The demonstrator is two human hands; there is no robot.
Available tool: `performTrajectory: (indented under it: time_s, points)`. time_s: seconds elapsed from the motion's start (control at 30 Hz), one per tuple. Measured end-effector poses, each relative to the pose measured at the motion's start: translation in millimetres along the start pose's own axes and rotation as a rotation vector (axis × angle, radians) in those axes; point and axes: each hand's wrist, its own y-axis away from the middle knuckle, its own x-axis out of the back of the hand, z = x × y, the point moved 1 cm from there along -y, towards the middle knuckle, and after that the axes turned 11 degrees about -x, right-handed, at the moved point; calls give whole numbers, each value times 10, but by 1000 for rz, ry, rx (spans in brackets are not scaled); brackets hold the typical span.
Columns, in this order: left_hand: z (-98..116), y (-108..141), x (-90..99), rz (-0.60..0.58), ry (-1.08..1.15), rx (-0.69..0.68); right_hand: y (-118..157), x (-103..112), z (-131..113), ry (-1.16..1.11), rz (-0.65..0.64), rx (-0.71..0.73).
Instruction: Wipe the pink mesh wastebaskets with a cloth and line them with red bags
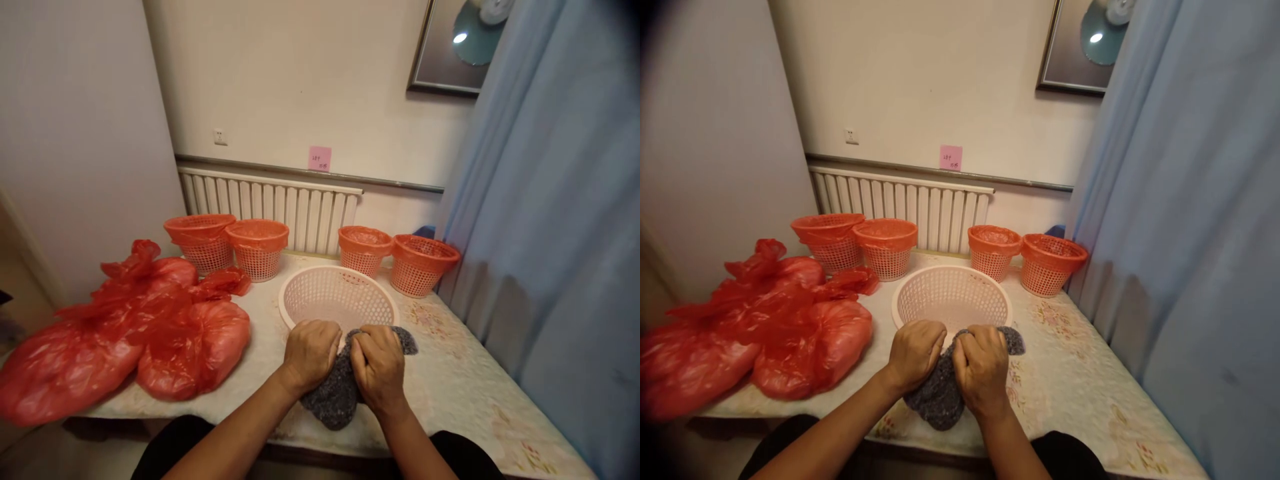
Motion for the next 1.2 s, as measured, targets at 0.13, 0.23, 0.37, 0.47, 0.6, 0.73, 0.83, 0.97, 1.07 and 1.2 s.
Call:
performTrajectory:
  time_s: [0.13, 0.23, 0.37, 0.47, 0.6, 0.73, 0.83, 0.97, 1.07, 1.2]
  points:
    - [-4, -13, 9, 30, 9, -23, -59, 37, 265, -79, -15, 27]
    - [-1, -9, -2, 39, 11, -34, -139, 58, 525, -152, -23, 10]
    - [-4, -7, -12, 35, 3, -30, -271, 52, 825, -237, -43, -55]
    - [-17, 8, -3, 34, 6, -40, -300, 34, 879, -260, -32, -99]
    - [-40, 40, 26, 20, 11, -35, -217, 25, 747, -202, 47, -129]
    - [19, 55, 60, 45, -10, 23, -91, 32, 500, -104, 90, -149]
    - [124, 54, 53, 85, -25, 58, 6, 50, 233, -32, 98, -139]
    - [201, 46, 3, 113, -40, 89, 128, 74, -109, 5, -7, -31]
    - [178, 35, -26, 120, -37, 79, 168, 78, -186, 13, -57, 36]
    - [134, 9, -31, 90, -22, 48, 134, 59, -26, 30, -35, 59]
